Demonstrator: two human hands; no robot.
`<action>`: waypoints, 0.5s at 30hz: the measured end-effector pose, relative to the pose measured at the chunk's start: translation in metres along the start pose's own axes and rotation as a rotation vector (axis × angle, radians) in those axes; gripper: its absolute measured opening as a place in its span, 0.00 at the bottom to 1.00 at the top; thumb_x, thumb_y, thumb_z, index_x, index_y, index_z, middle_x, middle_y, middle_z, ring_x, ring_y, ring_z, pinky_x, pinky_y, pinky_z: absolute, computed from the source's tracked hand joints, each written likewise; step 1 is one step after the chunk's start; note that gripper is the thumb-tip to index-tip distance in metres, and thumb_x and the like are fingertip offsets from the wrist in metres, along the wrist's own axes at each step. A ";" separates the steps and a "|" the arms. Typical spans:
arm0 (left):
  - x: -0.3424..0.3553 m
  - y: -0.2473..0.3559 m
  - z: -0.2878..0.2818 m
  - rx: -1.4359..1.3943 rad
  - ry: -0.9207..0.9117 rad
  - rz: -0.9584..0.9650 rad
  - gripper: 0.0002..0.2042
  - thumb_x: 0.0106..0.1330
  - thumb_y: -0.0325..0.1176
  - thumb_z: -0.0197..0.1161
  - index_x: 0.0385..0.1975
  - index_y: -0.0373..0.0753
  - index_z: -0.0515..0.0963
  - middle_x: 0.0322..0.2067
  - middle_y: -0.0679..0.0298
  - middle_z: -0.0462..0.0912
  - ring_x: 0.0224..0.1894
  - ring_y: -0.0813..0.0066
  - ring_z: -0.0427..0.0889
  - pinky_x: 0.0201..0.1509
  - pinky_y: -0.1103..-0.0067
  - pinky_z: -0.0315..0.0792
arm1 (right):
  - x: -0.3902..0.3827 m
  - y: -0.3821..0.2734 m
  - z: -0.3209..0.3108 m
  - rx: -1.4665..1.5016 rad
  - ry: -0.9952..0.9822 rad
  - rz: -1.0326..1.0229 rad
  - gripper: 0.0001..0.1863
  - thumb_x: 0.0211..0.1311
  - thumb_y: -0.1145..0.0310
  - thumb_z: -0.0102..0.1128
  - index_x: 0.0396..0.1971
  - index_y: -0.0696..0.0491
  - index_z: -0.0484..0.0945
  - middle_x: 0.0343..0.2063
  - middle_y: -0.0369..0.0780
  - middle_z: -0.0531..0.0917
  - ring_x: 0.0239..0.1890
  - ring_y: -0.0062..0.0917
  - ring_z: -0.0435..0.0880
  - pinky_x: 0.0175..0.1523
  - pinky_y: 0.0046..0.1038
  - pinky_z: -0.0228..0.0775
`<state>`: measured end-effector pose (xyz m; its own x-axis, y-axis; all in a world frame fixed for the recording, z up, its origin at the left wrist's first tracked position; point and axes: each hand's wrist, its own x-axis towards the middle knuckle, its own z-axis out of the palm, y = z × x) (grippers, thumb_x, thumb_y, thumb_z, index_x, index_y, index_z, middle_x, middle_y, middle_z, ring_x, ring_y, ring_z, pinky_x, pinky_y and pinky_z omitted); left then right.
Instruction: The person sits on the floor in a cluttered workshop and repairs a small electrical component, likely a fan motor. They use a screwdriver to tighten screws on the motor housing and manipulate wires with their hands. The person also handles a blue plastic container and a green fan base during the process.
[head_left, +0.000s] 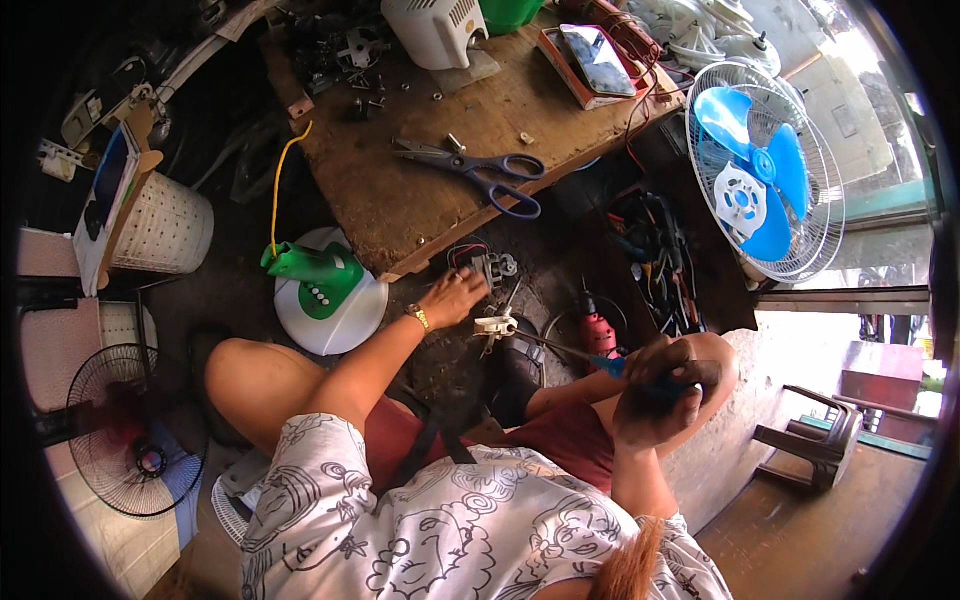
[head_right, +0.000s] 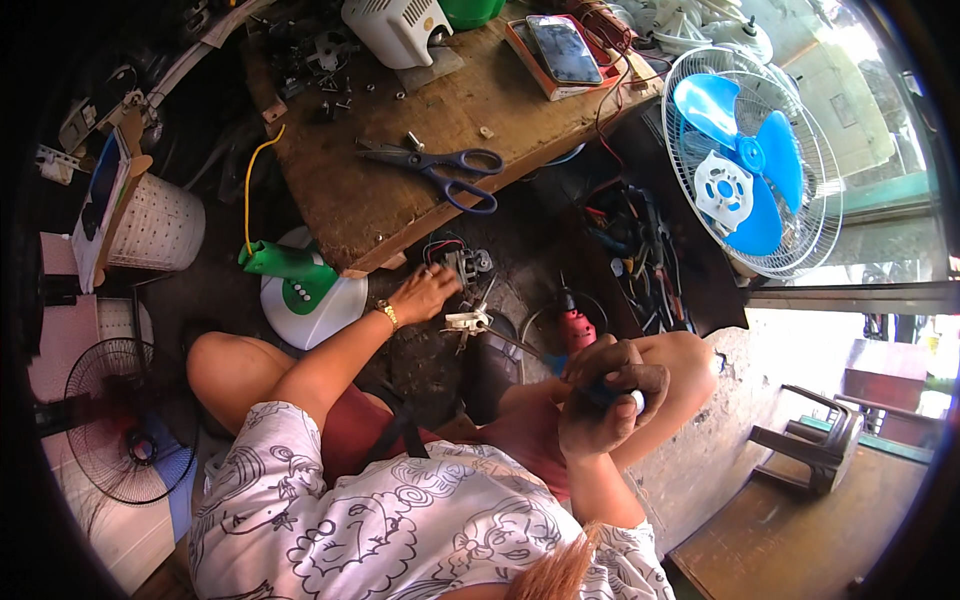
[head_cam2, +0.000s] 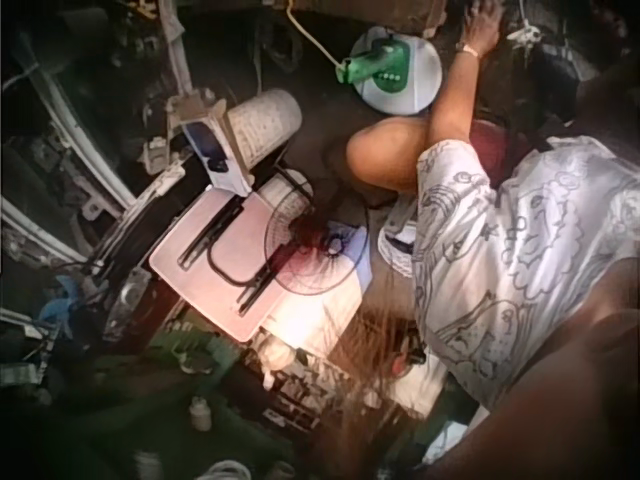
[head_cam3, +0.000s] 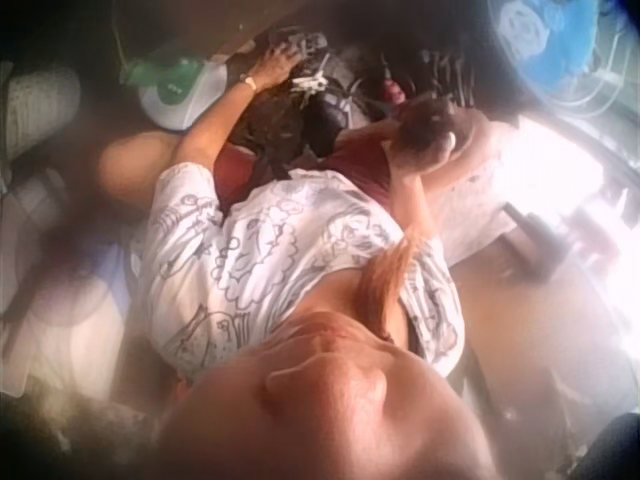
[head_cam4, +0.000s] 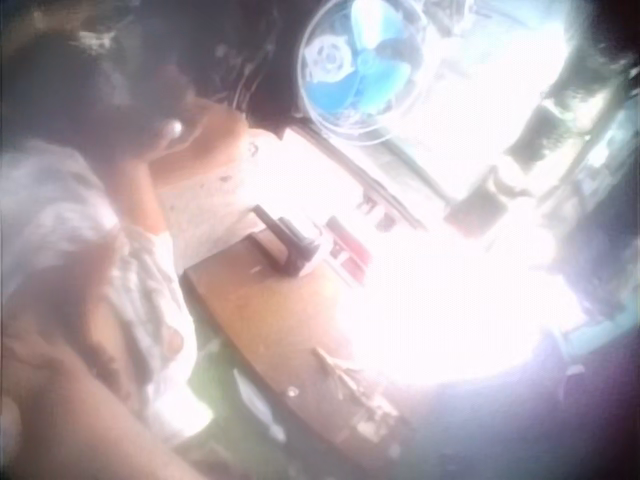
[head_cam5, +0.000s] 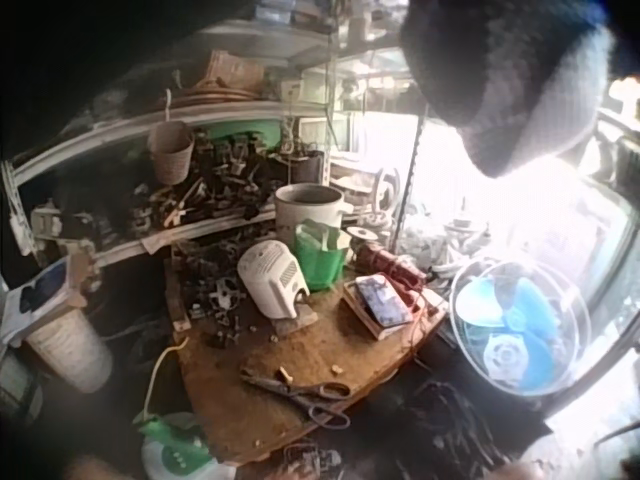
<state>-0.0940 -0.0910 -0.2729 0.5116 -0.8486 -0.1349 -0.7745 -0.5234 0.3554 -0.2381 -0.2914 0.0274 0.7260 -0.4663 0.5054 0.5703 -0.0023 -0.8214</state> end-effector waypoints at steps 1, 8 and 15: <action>-0.001 -0.003 0.005 0.039 0.100 -0.115 0.39 0.48 0.42 0.72 0.62 0.51 0.59 0.58 0.58 0.63 0.66 0.55 0.55 0.60 0.58 0.61 | 0.000 0.001 0.000 0.005 -0.004 -0.005 0.15 0.67 0.52 0.46 0.35 0.50 0.66 0.19 0.38 0.67 0.20 0.24 0.67 0.25 0.25 0.64; 0.034 0.020 -0.009 -0.235 -0.045 -0.516 0.41 0.47 0.36 0.72 0.64 0.56 0.58 0.65 0.56 0.57 0.65 0.45 0.58 0.58 0.50 0.65 | -0.005 -0.002 -0.009 0.023 0.094 0.013 0.19 0.63 0.50 0.52 0.28 0.53 0.64 0.15 0.43 0.70 0.16 0.27 0.68 0.23 0.27 0.64; -0.009 0.055 -0.077 -0.164 0.168 -0.425 0.38 0.45 0.37 0.72 0.59 0.52 0.62 0.61 0.56 0.61 0.63 0.44 0.60 0.52 0.49 0.70 | -0.013 -0.016 -0.032 0.005 0.076 0.012 0.16 0.65 0.51 0.49 0.31 0.50 0.65 0.15 0.38 0.67 0.17 0.24 0.65 0.22 0.24 0.60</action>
<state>-0.1124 -0.1056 -0.1808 0.8334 -0.5309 -0.1534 -0.4218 -0.7904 0.4442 -0.2686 -0.3132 0.0255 0.7015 -0.5323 0.4739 0.5639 0.0078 -0.8258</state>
